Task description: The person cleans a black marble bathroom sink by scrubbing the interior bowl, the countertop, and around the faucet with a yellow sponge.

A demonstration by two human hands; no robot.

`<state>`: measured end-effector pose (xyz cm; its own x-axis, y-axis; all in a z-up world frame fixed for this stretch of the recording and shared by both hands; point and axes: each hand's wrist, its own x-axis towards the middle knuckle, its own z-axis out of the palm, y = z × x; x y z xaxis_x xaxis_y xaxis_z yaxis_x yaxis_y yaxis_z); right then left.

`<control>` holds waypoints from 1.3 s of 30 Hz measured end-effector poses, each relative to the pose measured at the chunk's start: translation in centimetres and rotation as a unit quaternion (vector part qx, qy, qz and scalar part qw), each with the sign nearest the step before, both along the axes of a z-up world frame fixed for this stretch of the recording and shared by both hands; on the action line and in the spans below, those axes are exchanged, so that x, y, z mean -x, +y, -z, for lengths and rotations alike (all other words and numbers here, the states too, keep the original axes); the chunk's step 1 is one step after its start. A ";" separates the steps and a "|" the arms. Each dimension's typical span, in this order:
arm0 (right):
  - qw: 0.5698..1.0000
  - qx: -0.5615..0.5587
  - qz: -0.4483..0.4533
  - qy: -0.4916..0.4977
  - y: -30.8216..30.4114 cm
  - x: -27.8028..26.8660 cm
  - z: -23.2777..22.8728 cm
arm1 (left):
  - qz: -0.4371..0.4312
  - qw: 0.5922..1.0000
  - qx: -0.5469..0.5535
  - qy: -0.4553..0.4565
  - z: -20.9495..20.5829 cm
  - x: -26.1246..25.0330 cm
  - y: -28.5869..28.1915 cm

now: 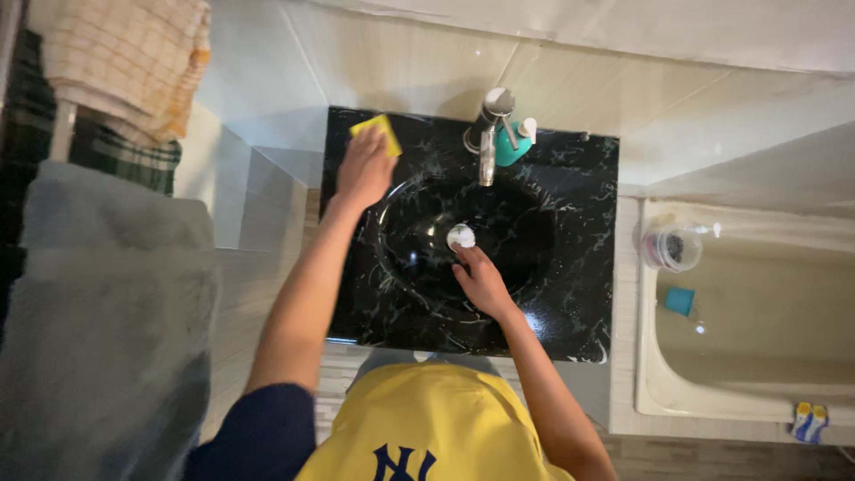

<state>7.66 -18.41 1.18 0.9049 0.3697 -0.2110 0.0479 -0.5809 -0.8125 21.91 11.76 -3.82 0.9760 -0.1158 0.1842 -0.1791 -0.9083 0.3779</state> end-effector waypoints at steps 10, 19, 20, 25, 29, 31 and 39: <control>0.985 -0.009 -0.155 -0.079 5.2 0.2 -1.4 | 0.068 0.996 0.056 -0.018 -1.1 5.9 -5.4; 0.993 -0.023 -0.117 -0.015 4.4 3.4 -1.5 | -0.058 0.998 0.022 -0.020 0.9 2.9 3.0; 0.993 -0.023 -0.113 -0.026 4.3 3.5 -1.4 | -0.059 0.998 0.023 -0.017 0.9 1.1 2.3; 0.993 -0.020 -0.108 -0.038 3.7 4.0 -1.1 | -0.028 0.999 0.036 0.029 -0.6 -1.3 -3.2; 0.992 -0.018 -0.119 -0.031 3.5 3.6 -1.6 | 0.050 0.997 0.052 0.038 -2.3 4.6 -6.1; 0.991 -0.029 -0.121 -0.044 3.4 3.4 -1.9 | 0.036 0.998 0.040 0.012 -2.6 7.7 -5.3; 0.996 -0.023 -0.075 0.034 2.7 4.1 -3.3 | -0.073 0.997 -0.015 0.005 -0.3 4.2 2.6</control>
